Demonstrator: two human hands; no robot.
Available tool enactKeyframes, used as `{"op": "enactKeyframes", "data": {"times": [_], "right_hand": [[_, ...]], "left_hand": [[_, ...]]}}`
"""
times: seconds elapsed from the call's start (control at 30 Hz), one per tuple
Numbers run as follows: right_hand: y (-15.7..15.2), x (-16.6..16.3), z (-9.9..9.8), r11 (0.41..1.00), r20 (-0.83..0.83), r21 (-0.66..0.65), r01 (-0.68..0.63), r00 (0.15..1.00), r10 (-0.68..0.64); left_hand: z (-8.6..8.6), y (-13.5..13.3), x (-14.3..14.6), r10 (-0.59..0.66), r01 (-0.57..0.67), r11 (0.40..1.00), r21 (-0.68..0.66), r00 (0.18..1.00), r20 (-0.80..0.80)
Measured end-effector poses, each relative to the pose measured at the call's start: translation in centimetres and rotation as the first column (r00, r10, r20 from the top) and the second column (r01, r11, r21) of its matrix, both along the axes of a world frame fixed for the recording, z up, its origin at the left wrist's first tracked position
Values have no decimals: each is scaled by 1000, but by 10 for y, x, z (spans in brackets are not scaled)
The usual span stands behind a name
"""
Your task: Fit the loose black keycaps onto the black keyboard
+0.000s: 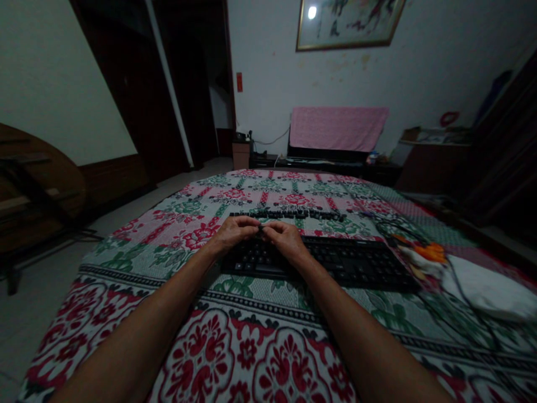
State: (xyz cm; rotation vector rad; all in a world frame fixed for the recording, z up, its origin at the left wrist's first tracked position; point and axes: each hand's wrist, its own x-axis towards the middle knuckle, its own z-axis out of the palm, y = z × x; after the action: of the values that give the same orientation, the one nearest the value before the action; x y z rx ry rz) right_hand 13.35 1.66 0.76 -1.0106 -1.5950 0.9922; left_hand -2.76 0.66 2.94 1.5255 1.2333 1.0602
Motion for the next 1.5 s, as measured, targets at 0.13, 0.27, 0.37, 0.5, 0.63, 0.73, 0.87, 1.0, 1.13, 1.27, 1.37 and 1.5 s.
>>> {"op": "enactKeyframes", "data": {"times": [0.13,0.27,0.37,0.5,0.63,0.73,0.87,1.0,1.13,1.27,1.37,1.5], "right_hand": [[-1,1,1,999,34,30,-20,999,19],[-2,1,1,997,23,43,-68,997,67],[-1,1,-1,995,23,68,-73,997,72],[1,0,-5,990,47,127,-62,997,56],[2,-1,-9,983,108,174,-52,994,34],[3,-1,-10,982,125,187,-34,992,11],[0,-1,-7,985,107,172,-10,994,-9],[-2,-2,-3,992,78,122,15,997,-24],[-2,-2,0,997,41,70,19,999,-22],[-3,-2,3,999,13,47,13,1000,-14],[-4,-2,5,1000,7,12,26,1000,-26],[-4,-1,4,1000,26,-5,28,999,-28]], "left_hand": [[-1,0,0,-6,5,1000,-6,1000,-8],[-5,3,-1,2,-1,1000,-13,1000,15],[-7,5,-2,9,-9,1000,-24,1000,2],[-5,4,-3,3,-5,1000,-22,998,-63],[-2,2,-3,-15,15,1000,-2,994,-106],[-3,2,-3,-30,28,999,-18,996,-82],[-6,4,-4,-38,39,998,-53,999,17],[-9,6,-5,-39,40,998,-49,999,23],[-8,6,-4,-7,6,1000,-28,999,-33],[-2,4,-4,-32,39,997,62,994,-105],[1,3,-5,-92,124,977,176,979,-182],[0,3,-8,-88,171,947,271,951,-295]]}}
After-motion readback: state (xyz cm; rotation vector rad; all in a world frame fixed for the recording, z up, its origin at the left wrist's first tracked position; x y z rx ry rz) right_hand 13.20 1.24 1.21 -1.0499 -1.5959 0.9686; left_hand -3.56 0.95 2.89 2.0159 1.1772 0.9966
